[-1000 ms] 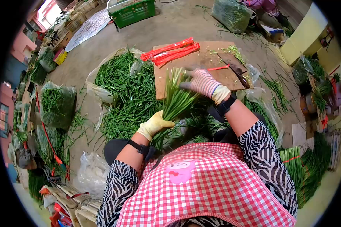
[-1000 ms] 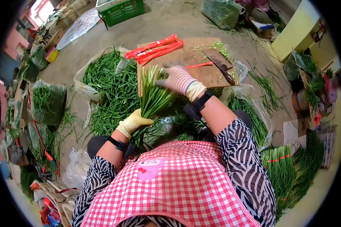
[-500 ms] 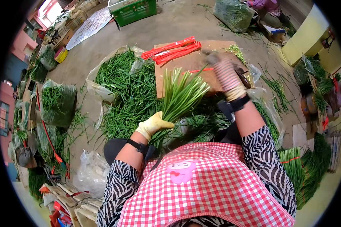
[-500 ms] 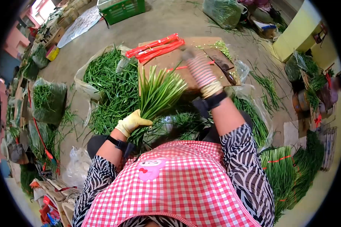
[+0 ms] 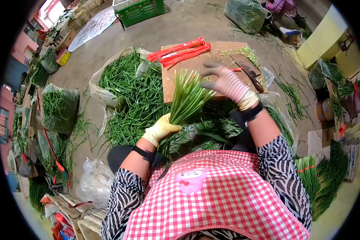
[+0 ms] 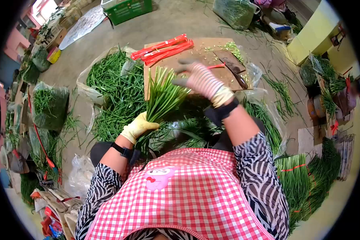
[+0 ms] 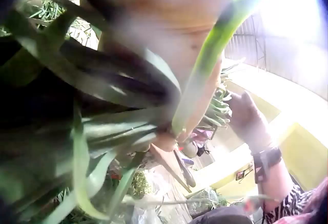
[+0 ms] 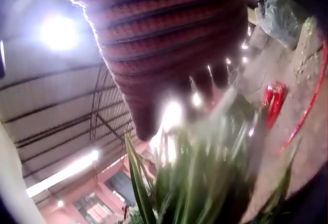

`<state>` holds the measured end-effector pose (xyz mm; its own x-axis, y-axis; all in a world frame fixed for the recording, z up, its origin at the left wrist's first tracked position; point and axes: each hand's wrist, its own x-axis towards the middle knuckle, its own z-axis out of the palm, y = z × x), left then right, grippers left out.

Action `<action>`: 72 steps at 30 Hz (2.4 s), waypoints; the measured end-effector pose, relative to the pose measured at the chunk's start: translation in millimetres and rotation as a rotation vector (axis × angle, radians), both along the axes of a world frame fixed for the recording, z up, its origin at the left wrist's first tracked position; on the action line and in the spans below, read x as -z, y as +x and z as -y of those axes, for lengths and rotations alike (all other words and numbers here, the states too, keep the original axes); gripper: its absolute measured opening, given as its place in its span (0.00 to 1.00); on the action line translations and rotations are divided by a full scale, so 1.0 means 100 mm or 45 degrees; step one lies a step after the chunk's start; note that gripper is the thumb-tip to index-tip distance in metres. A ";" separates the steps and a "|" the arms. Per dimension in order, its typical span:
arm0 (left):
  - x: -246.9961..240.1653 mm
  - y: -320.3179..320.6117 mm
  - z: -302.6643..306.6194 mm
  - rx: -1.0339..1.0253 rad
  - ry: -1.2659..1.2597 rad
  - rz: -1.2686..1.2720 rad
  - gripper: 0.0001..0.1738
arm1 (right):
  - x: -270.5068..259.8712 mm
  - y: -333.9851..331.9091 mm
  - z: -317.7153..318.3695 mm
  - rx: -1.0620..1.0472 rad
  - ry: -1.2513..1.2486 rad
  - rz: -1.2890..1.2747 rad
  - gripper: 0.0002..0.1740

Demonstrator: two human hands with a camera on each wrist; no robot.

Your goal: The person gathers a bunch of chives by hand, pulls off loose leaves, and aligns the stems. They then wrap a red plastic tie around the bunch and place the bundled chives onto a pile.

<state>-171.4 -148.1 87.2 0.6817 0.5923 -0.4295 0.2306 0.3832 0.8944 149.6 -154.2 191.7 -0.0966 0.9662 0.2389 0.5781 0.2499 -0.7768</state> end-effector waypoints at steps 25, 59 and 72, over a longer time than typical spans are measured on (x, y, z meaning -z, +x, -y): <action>-0.03 0.00 0.01 -0.120 0.005 0.143 0.27 | 0.11 0.01 -0.01 0.030 -0.169 0.108 0.33; -0.25 -0.08 0.03 0.012 0.040 0.027 0.24 | -0.33 0.74 0.36 -0.201 -0.407 0.221 0.28; -0.10 -0.05 0.07 0.175 0.088 -0.011 0.26 | -0.07 0.33 0.13 -0.485 -0.685 0.276 0.29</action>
<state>-176.2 -155.4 96.9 0.7548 0.5223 -0.3969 0.2840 0.2852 0.9154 182.4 -166.9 198.6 -0.4444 0.8340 -0.3270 0.6825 0.0787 -0.7267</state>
